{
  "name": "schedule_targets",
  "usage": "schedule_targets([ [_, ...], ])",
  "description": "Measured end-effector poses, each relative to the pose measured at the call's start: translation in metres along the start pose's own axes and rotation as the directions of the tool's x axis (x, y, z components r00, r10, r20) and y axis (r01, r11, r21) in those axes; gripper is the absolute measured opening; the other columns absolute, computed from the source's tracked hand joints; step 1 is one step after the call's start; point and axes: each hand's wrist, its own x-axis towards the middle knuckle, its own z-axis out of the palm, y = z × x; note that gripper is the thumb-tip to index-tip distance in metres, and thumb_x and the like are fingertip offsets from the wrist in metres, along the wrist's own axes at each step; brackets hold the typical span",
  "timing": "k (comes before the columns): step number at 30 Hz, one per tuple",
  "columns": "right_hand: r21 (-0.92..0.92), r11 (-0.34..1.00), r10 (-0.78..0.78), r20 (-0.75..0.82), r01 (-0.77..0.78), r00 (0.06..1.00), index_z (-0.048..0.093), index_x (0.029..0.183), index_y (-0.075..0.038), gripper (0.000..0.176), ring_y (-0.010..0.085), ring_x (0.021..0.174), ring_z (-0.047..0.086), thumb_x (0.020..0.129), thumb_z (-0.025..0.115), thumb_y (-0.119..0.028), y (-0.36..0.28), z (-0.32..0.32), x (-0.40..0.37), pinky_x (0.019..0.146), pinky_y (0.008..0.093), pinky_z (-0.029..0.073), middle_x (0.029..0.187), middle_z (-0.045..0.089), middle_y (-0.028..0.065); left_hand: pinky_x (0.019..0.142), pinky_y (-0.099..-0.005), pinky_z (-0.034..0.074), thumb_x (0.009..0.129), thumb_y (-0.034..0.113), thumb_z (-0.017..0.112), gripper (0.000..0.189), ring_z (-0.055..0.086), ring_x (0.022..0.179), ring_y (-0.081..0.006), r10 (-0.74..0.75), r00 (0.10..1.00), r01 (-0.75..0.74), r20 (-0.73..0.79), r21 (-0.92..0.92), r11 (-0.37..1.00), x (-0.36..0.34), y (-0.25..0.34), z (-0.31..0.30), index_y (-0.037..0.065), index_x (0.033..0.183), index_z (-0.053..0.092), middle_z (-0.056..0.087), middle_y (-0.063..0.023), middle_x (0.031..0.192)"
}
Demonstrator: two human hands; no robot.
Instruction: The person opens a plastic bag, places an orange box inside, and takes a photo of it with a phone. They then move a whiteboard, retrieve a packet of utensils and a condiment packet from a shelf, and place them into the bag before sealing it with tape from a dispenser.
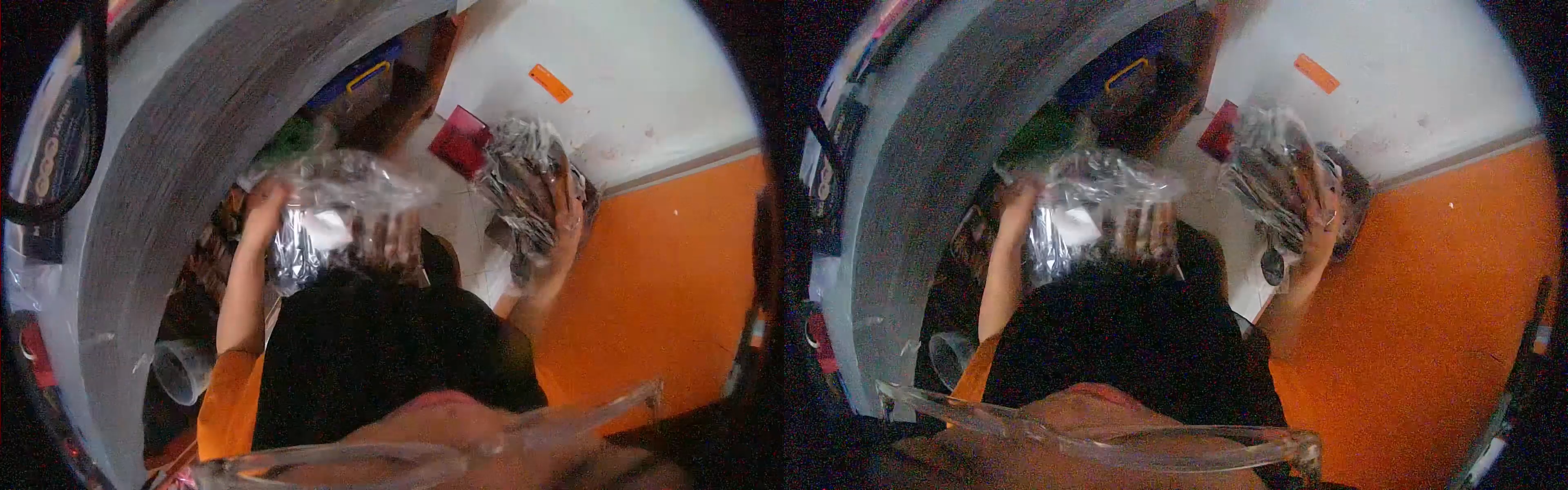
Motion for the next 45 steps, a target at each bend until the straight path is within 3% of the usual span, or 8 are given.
schedule_targets([
  [2,0.559,0.814,0.178,0.022,-0.16,0.984,0.036,0.118,0.007,0.05,0.0245,0.105,0.046,0.081,0.047,-0.025,0.025,-0.01,-0.007,0.089,0.0348,0.038,0.124,0.038,0.0161,0.068,-0.0285,0.043,0.077,0.036,0.055,0.044,0.054,0.073,-0.0149,-0.172,0.963,-0.003,-0.206,-0.65,0.76,0.014,0.0,0.004,0.001,0.102,0.05,0.055,-0.0116,0.089],
  [32,0.529,0.83,0.398,-0.337,-0.178,0.853,0.032,0.123,-0.001,0.052,0.0256,0.099,0.048,0.082,0.047,-0.03,0.017,0.028,-0.013,0.082,0.0349,0.041,0.117,0.043,0.017,0.079,-0.0303,0.038,0.08,0.03,0.048,0.046,0.048,0.084,-0.0242,0.068,0.991,-0.002,0.116,-0.489,0.872,0.134,0.046,0.065,0.001,0.115,0.041,0.053,-0.0126,0.095],
  [34,0.581,0.797,0.384,-0.274,-0.166,0.882,0.032,0.123,-0.001,0.052,0.0258,0.099,0.048,0.082,0.047,-0.029,0.012,0.047,0.037,0.081,0.0347,0.042,0.117,0.043,0.0169,0.082,-0.0315,0.035,0.074,0.015,0.056,0.04,0.046,0.086,-0.0235,0.569,0.758,-0.577,-0.318,0.08,0.813,0.052,0.098,0.088,0.001,0.109,0.043,0.048,-0.0118,0.1],
  [35,0.603,0.777,0.381,-0.224,-0.179,0.897,0.032,0.123,-0.001,0.052,0.0259,0.098,0.048,0.082,0.048,-0.029,0.007,0.055,0.061,0.081,0.0347,0.042,0.117,0.043,0.0169,0.086,-0.0339,0.032,0.067,0.008,0.057,0.033,0.04,0.097,-0.0255,0.753,0.629,-0.716,-0.193,0.235,0.657,0.039,0.096,0.088,0.0,0.097,0.044,0.043,-0.0158,0.099],
  [37,0.636,0.731,0.396,-0.097,-0.249,0.913,0.033,0.123,-0.002,0.052,0.0261,0.098,0.048,0.081,0.048,-0.028,-0.007,0.071,0.099,0.08,0.0345,0.042,0.117,0.043,0.0168,0.08,-0.0323,0.037,0.068,0.006,0.056,0.033,0.045,0.093,-0.0239,0.473,0.857,-0.462,0.206,-0.101,0.881,-0.001,0.069,0.099,0.001,0.098,0.046,0.044,-0.0137,0.099],
  [39,0.661,0.681,0.396,0.031,-0.316,0.918,0.033,0.123,-0.002,0.051,0.0264,0.098,0.048,0.081,0.049,-0.027,-0.026,0.087,0.134,0.08,0.0344,0.042,0.116,0.043,0.0167,0.078,-0.032,0.04,0.075,0.013,0.057,0.033,0.049,0.091,-0.0219,0.298,0.582,-0.324,0.757,-0.121,0.938,-0.027,0.071,0.082,0.001,0.103,0.046,0.048,-0.013,0.1],
  [41,0.695,0.618,0.395,0.129,-0.367,0.909,0.033,0.123,-0.002,0.051,0.0266,0.097,0.048,0.081,0.05,-0.027,-0.045,0.104,0.158,0.079,0.0342,0.042,0.116,0.043,0.0166,0.079,-0.0319,0.042,0.079,0.024,0.056,0.038,0.051,0.091,-0.0205,0.251,0.426,-0.191,0.869,-0.185,0.964,-0.048,0.086,0.06,0.001,0.107,0.045,0.05,-0.0131,0.104],
  [45,0.75,0.492,0.416,0.244,-0.442,0.876,0.034,0.122,-0.003,0.051,0.027,0.096,0.049,0.08,0.051,-0.025,-0.1,0.123,0.181,0.078,0.0339,0.042,0.116,0.043,0.0164,0.081,-0.0321,0.041,0.081,0.029,0.054,0.04,0.05,0.097,-0.0202,0.12,0.537,-0.158,0.835,-0.039,0.987,-0.079,0.172,0.023,0.002,0.109,0.044,0.048,-0.0127,0.108],
])
